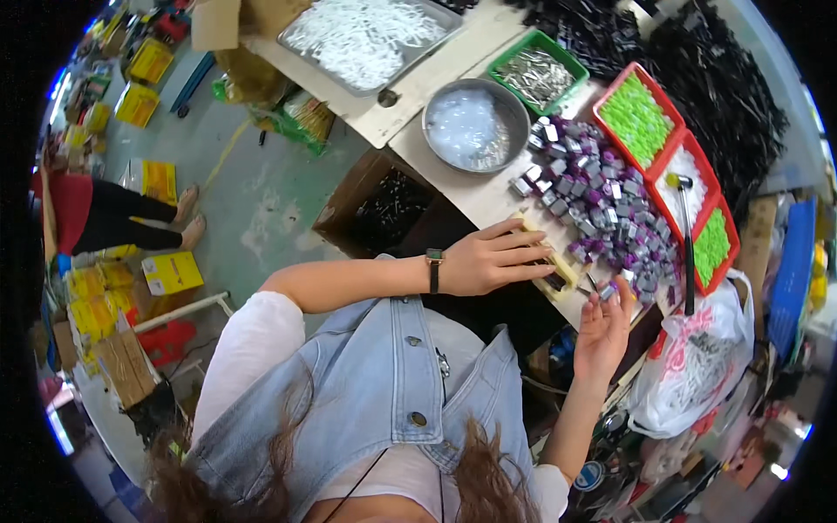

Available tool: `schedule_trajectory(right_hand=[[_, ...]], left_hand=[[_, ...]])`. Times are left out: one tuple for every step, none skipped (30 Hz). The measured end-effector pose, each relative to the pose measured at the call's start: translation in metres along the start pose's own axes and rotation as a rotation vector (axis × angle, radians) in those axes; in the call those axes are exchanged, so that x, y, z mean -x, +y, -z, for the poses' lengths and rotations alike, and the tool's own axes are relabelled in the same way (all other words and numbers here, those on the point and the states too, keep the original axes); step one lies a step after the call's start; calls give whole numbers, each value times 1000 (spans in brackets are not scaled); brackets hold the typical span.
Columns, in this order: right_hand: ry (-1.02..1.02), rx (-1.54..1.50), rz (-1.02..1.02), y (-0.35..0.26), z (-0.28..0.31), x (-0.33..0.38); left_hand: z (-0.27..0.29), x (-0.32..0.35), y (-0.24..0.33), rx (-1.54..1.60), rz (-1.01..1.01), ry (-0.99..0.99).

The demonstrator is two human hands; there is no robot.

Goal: Assembling small cosmetic containers and tubes at a factory workstation.

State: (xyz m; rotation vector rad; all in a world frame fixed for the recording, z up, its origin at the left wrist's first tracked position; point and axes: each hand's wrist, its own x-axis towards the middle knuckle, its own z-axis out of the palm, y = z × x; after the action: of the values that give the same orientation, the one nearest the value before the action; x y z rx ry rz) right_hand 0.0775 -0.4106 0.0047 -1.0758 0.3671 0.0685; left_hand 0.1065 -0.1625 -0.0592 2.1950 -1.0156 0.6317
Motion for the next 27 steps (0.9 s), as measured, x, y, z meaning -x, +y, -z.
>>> schedule_trajectory(right_hand=[[-1,-24,-9,-1,-3,4],[-6,-47,-19,-2,-6,6],[-13,-71,-33,-2,-7,7],[-30,-80,-31,0,-6,6],[-51,-89,-31,2,-5,4],[-73,-99,-32,5,-6,1],[-52,-99,-40,6,-12,0],[-60,-68,2,6,-11,-1],[-73,-43,35,8,-12,-2],[-101,-20,51,15,-15,-5],[-86,38,56,17,-19,-6],[-82,75,81,18,-23,-6],[-51,176,136,17,-25,-5],[-21,276,194,18,-28,-4],[1,319,288,19,-30,-1],[-27,384,346,19,-21,-1],[-51,387,341,17,-16,-3],[-77,394,335,15,-16,-5],[-89,394,330,14,-24,-7],[-63,406,377,15,-36,-10],[-75,488,389,14,-48,-10],[-76,564,408,14,-59,-10],[-100,633,448,13,-70,-10],[-130,681,476,13,-77,-13],[-150,710,476,13,-84,-12],[-167,747,483,12,-90,-11],[-165,789,476,11,-95,-10]], left_hand=[[-1,-1,1,22,-7,-24],[-1,-5,-1,41,-11,-46],[0,-9,-4,57,-12,-69],[0,-15,-7,64,-10,-94],[-2,-16,-11,67,-38,-134],[-3,-17,-13,68,-66,-175],[-2,-16,-11,57,-51,-206],[1,-17,-7,43,-34,-235],[6,-14,-6,24,-9,-273],[7,-13,-7,-13,-21,-298],[13,-9,-2,27,3,-243],[24,-9,7,68,23,-179],[33,-1,13,72,14,-55],[46,20,4,120,157,81],[60,49,-12,172,288,220],[74,82,-33,-34,606,216],[72,119,-60,-383,736,512],[72,172,-91,-493,1054,468],[69,231,-122,-805,1128,333],[66,264,-146,-886,1247,187],[62,299,-169,-961,1354,23],[63,314,-191,-797,1498,-135],[59,331,-210,-607,1630,-298],[47,353,-232,-483,1700,-408],[37,365,-257,-356,1749,-522],[25,365,-265,-425,1696,-563],[13,377,-279,-327,1674,-520]])
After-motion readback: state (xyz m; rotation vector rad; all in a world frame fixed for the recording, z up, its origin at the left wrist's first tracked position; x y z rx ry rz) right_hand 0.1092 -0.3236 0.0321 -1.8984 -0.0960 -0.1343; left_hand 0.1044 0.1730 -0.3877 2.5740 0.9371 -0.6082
